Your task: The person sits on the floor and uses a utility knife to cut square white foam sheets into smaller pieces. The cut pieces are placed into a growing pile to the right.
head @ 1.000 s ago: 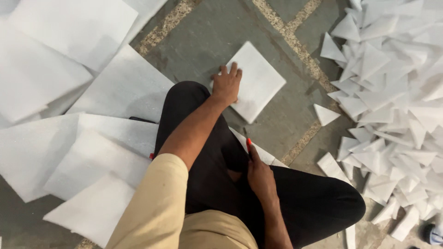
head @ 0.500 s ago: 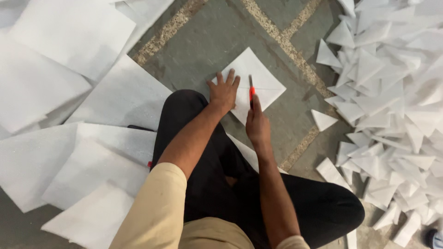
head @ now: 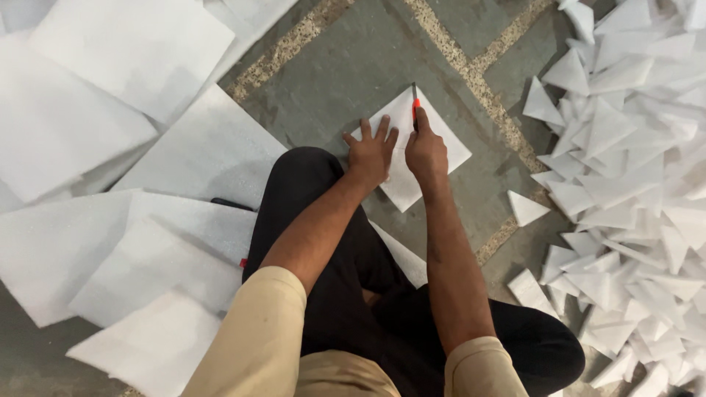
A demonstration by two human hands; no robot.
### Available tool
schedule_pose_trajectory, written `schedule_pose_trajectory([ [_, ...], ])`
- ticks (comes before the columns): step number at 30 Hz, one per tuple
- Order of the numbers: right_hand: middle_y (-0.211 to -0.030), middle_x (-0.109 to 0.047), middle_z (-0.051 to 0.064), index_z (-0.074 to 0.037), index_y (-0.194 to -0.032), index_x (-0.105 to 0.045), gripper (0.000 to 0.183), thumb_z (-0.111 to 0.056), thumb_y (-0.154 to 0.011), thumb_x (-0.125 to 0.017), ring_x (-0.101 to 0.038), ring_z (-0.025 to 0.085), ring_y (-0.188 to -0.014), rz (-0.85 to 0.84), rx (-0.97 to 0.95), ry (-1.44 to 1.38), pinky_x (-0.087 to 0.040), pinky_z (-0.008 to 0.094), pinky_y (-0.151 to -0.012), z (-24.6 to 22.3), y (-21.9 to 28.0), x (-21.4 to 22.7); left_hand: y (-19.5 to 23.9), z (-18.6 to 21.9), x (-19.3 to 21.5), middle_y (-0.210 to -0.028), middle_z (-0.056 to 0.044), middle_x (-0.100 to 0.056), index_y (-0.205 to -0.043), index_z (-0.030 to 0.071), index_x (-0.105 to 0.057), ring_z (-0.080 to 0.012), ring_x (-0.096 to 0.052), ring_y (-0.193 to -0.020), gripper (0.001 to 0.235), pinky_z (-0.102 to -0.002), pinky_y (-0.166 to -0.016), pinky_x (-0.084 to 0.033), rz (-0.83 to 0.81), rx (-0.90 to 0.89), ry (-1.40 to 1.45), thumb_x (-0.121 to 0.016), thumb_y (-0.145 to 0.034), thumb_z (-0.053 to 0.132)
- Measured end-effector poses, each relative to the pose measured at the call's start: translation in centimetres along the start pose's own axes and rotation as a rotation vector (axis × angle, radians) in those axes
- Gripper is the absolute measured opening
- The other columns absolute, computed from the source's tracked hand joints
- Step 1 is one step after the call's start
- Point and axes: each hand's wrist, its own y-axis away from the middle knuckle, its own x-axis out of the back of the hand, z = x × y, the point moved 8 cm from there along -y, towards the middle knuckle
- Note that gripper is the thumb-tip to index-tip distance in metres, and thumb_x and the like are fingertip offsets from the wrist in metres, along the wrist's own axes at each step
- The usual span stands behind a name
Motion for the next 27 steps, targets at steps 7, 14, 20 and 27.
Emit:
schedule_pose_trajectory([
  [7, -0.108, -0.070, 0.032, -0.014, -0.147, -0.053, 0.048, -0.013, -0.099, -0.052, -0.067, 0.052, -0.098, 0.023, 0.097, -0.026, -0.054, 0.057, -0.082, 0.6, 12.1, 1.3, 0.3, 0.0, 0.5, -0.170, -0.003, -0.009, -0.162, 0.025, -0.023, -0.0457, -0.018, -0.149, 0.114, -0.073, -0.106, -0.037, -0.040, 0.002, 0.019, -0.089, -0.071, 0.050],
  [14, -0.110, -0.071, 0.028, -0.027, -0.159, -0.033, 0.060, -0.021, -0.100, -0.043, -0.070, 0.047, -0.100, -0.398, -0.419, 0.033, -0.055, 0.056, -0.086, 2.4, 28.8, 0.6, 1.0, 0.2, 0.9, -0.166, -0.006, -0.018, -0.158, 0.022, -0.029, -0.0439, -0.025, -0.146, 0.112, -0.069, -0.101, -0.045, 0.016, -0.012, -0.025, -0.090, -0.069, 0.051],
  [20, -0.098, -0.072, 0.030, -0.020, -0.154, -0.040, 0.056, -0.019, -0.099, -0.049, -0.070, 0.050, -0.088, -0.113, -0.212, -0.089, -0.054, 0.058, -0.073, 1.5, 27.5, 1.6, 1.6, 0.7, -1.0, -0.144, -0.012, -0.047, -0.150, 0.015, -0.045, -0.0349, -0.061, -0.120, 0.091, -0.042, -0.087, -0.061, 0.031, -0.026, 0.087, -0.088, -0.078, 0.051],
  [27, -0.088, -0.070, 0.031, -0.018, -0.157, -0.038, 0.057, -0.016, -0.101, -0.052, -0.068, 0.050, -0.077, 0.059, -0.079, -0.127, -0.051, 0.059, -0.065, 1.9, 15.2, 0.0, 1.3, 0.5, -0.7, -0.139, -0.016, -0.046, -0.162, 0.023, -0.024, -0.0319, -0.070, -0.101, 0.114, -0.038, -0.074, -0.062, -0.032, 0.012, 0.120, -0.090, -0.071, 0.046],
])
